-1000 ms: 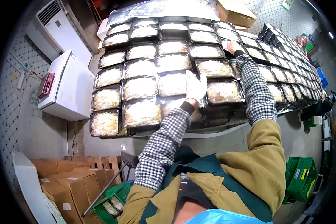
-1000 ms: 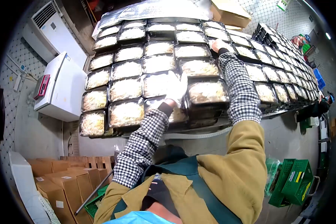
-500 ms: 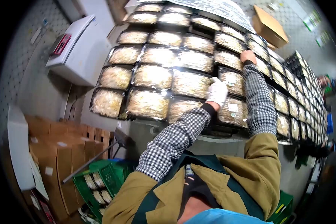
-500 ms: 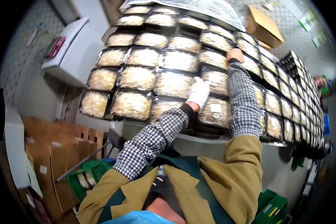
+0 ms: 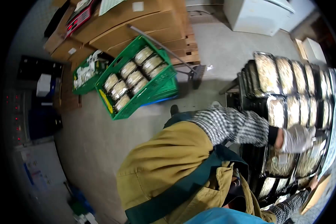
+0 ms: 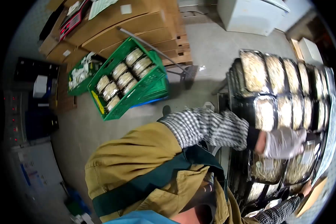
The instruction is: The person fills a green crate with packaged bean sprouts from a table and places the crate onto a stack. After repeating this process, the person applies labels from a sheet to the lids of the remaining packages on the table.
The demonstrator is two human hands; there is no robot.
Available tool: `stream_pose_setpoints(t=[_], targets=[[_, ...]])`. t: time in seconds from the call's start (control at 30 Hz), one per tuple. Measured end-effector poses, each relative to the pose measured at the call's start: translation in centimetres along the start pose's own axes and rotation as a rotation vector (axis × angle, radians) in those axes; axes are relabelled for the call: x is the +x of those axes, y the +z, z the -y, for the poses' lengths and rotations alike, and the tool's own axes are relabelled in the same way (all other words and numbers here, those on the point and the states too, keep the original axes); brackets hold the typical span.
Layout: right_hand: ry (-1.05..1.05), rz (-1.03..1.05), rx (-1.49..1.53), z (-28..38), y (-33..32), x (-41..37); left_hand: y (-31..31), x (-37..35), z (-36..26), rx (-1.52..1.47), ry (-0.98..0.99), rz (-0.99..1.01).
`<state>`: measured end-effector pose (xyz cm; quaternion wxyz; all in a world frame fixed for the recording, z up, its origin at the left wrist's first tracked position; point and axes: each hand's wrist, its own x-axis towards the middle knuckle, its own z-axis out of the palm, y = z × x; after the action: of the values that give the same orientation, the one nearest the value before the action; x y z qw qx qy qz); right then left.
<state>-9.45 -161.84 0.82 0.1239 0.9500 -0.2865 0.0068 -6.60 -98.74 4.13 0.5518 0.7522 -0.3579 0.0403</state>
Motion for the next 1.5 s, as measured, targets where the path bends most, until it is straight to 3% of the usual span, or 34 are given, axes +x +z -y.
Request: stream_pose_setpoints(t=[0.07,0.1,0.13,0.2,0.27,0.3,0.37,0.4,0.43,0.47,0.5,0.53,0.57,0.6,0.67,0.77,0.87,0.9,0.93,1.0,1.07,1.1,1.17,1.2,1.23,1.3,1.33,1.37,1.4,1.43,1.47,1.5], targets=[[-0.105,-0.21,-0.119,3.7,-3.6,1.1,-9.6,-4.6,1.5,-0.251,-0.231,-0.066],[-0.292,-0.393,-0.053,5.0,-4.5,1.8,-15.7,-8.2,0.1,-0.456,-0.455,-0.147],[-0.318,-0.441,-0.318,9.5,-8.6,-0.4,-19.7,-11.1,2.2,-0.247,-0.543,-0.058],[-0.312,-0.429,-0.14,20.3,-15.2,-6.7,-24.7,-19.3,5.9,0.327,-0.33,-0.588],[-0.368,-0.468,-0.013,30.1,-20.3,-12.9,-30.3,-28.1,9.7,0.803,-0.338,-0.973],[-0.392,-0.481,0.051,35.7,-22.5,-17.0,-33.0,-33.1,11.6,0.573,-0.639,-1.1],[-0.407,-0.368,0.206,48.1,-25.6,-25.7,-37.8,-42.9,15.6,0.535,-0.816,-1.29],[-0.759,-0.481,0.217,52.3,-24.8,-26.3,-39.8,-47.6,17.7,0.476,-0.922,-1.393],[-0.896,-0.45,0.421,59.2,-25.6,-32.1,-40.9,-52.0,19.4,0.558,-1.023,-1.392],[-0.79,-0.164,0.406,64.1,-24.9,-33.9,-42.1,-56.3,21.1,0.63,-1.136,-1.387],[-0.778,-0.061,0.487,70.6,-25.0,-38.9,-43.1,-60.1,23.1,0.693,-1.169,-1.417],[-1.04,-0.052,0.67,75.3,-20.8,-38.4,-43.9,-63.6,25.1,0.758,-1.201,-1.443],[-1.02,0.071,0.698,81.0,-20.3,-42.8,-44.2,-66.6,27.2,0.758,-1.228,-1.478],[-1.11,0.131,0.596,86.1,-19.3,-45.5,-44.8,-68.9,28.7,0.762,-1.255,-1.513],[-1.247,0.294,0.677,95.0,-16.2,-51.0,-44.8,-72.1,30.8,0.648,-1.39,-1.582],[-1.538,0.332,0.788,105.9,-12.2,-58.4,-44.6,-76.6,33.9,0.657,-1.617,-1.709],[-1.692,0.342,0.735,115.0,-6.0,-60.9,-45.7,-77.2,32.2,0.502,-1.647,-1.648],[-1.616,0.334,0.739,116.5,-4.9,-61.0,-46.1,-78.2,31.9,0.518,-1.794,-1.46],[-1.538,0.32,0.746,117.4,-4.3,-61.1,-47.1,-77.1,29.5,0.261,-1.727,-1.447],[-1.525,0.274,0.769,117.4,-3.7,-60.6,-45.7,-76.5,29.3,0.736,-1.704,-1.242],[-1.597,0.213,0.78,116.0,-1.8,-58.6,-45.9,-69.4,23.3,0.938,-1.895,-0.678],[-1.737,0.118,0.746,110.5,-4.4,-57.4,-43.6,-74.0,26.8,0.694,-1.801,-0.618],[-1.737,0.131,0.455,104.0,-6.5,-55.6,-42.2,-74.1,28.0,0.745,-1.8,-0.594],[-1.858,0.278,0.673,100.2,-5.0,-53.0,-41.5,-73.9,28.7,0.771,-1.799,-0.583],[-1.73,0.237,0.763,95.5,-8.0,-52.3,-39.6,-79.3,34.6,1.246,-1.235,-0.769],[-1.497,0.215,0.847,86.4,-14.1,-49.8,-42.5,-68.1,31.8,1.34,-1.268,-0.393],[-1.391,0.249,0.848,82.1,-15.9,-48.0,-42.6,-59.1,28.1,0.872,-1.057,-0.838],[-1.319,0.087,0.93,77.5,-16.8,-47.0,-42.2,-55.4,29.1,0.828,-0.933,-0.692],[-1.217,0.052,0.917,72.7,-17.5,-44.5,-41.9,-51.1,29.7,0.795,-0.821,-0.552],[-1.09,-0.002,0.927,68.2,-18.3,-42.2,-41.1,-42.8,25.2,0.474,-0.783,-0.781],[-0.927,-0.093,0.753,63.5,-18.8,-39.8,-39.9,-37.6,25.1,0.594,-0.625,-0.695],[-0.833,-0.232,0.768,57.9,-16.6,-35.7,-38.7,-32.8,26.0,0.705,-0.413,-0.597]])
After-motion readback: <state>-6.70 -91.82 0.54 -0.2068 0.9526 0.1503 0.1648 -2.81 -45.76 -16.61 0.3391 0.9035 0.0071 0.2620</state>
